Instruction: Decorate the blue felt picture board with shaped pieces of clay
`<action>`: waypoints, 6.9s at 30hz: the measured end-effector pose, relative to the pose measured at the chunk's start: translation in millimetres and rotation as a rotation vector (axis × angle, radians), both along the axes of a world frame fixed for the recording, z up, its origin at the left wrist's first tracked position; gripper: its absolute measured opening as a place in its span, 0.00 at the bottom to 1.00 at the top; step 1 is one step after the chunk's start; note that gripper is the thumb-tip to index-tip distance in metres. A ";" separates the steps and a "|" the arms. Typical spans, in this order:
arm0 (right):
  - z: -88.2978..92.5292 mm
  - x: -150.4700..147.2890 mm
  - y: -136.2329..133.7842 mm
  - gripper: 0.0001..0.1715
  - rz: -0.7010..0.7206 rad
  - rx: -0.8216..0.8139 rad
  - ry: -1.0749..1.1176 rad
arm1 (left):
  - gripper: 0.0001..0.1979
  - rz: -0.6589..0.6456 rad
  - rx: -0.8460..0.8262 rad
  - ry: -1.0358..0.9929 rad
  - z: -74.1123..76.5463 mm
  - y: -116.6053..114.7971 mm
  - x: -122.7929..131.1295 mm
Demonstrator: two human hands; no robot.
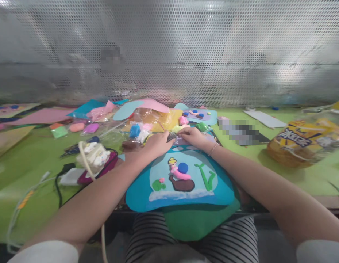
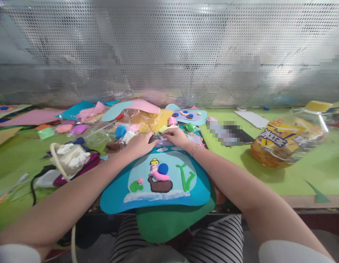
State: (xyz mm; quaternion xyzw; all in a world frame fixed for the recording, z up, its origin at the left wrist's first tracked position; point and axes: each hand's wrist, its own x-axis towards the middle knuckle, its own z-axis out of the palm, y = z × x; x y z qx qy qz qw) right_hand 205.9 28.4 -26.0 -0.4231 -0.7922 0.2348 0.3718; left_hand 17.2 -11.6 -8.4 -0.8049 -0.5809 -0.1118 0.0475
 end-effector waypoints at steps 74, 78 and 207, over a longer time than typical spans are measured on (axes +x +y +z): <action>-6.9 0.0 5.8 0.09 -0.148 -0.153 0.114 | 0.18 -0.085 0.018 0.217 -6.8 2.8 -8.5; -9.2 -1.2 8.5 0.11 -0.094 -0.232 0.181 | 0.18 -0.081 0.017 0.225 -6.9 2.4 -8.0; -5.8 -6.9 -0.8 0.12 0.162 -0.104 -0.124 | 0.18 -0.109 -0.011 0.274 -4.5 -3.7 -5.3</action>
